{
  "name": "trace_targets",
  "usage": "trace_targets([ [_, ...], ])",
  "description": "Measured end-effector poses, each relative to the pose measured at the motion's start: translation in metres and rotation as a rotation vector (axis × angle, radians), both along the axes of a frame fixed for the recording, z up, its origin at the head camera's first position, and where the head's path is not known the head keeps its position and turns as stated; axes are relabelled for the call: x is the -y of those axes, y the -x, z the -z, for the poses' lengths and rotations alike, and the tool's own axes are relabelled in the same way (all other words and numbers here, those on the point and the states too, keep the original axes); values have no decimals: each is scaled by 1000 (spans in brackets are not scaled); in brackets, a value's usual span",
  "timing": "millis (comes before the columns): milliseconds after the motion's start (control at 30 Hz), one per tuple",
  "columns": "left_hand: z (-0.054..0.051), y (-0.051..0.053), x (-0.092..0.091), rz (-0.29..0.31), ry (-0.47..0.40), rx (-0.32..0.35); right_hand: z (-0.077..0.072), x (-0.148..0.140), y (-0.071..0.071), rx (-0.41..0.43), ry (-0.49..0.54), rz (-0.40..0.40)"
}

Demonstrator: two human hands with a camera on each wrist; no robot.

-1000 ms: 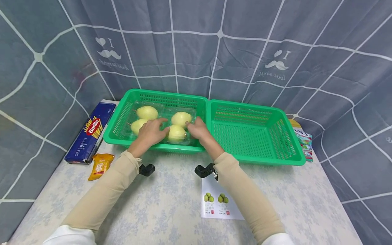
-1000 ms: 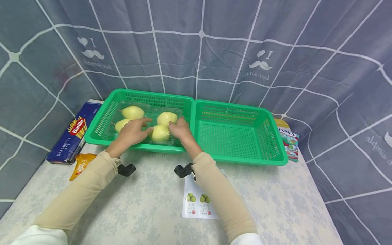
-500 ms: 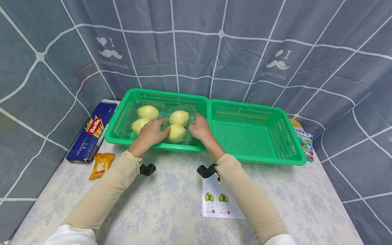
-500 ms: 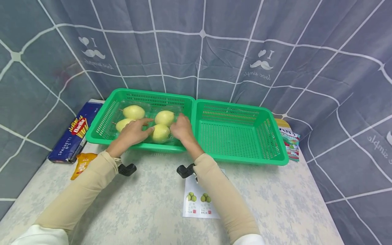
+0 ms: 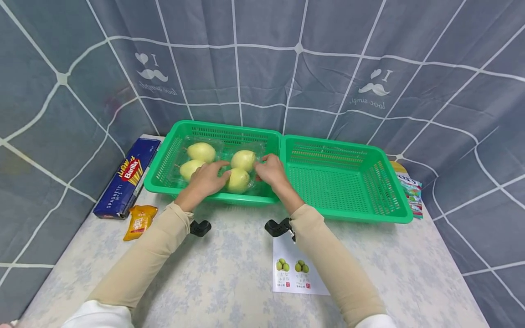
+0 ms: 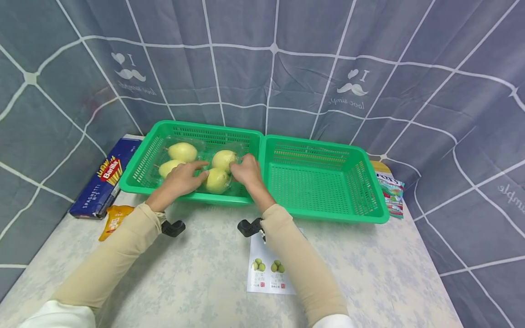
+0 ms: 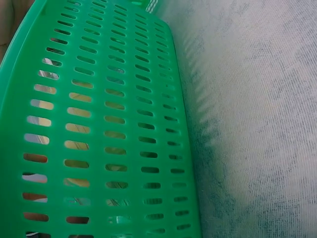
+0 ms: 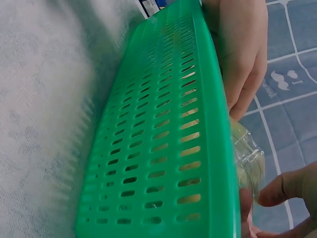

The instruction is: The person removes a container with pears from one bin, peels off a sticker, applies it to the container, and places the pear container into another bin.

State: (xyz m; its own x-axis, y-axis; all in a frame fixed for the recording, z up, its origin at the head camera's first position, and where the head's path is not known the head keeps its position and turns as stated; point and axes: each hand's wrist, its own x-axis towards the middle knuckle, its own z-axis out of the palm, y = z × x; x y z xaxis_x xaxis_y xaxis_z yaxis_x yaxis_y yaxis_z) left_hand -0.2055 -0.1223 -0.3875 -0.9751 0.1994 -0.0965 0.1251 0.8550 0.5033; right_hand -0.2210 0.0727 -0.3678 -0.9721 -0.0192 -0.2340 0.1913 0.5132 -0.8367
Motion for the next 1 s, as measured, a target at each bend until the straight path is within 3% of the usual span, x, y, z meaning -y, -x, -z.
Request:
trace_targets([
  [233, 3, 0, 6, 41, -49, -23, -3, 2, 1, 30, -54, -47],
  [400, 3, -2, 7, 54, -59, -17, -2, 4, 1, 85, 17, -56],
  [633, 3, 0, 7, 57, -58, -25, -1, 5, 2, 66, 52, -35],
  [1000, 3, -2, 7, 60, -88, -10, -2, 6, 5, -3, -154, 8],
])
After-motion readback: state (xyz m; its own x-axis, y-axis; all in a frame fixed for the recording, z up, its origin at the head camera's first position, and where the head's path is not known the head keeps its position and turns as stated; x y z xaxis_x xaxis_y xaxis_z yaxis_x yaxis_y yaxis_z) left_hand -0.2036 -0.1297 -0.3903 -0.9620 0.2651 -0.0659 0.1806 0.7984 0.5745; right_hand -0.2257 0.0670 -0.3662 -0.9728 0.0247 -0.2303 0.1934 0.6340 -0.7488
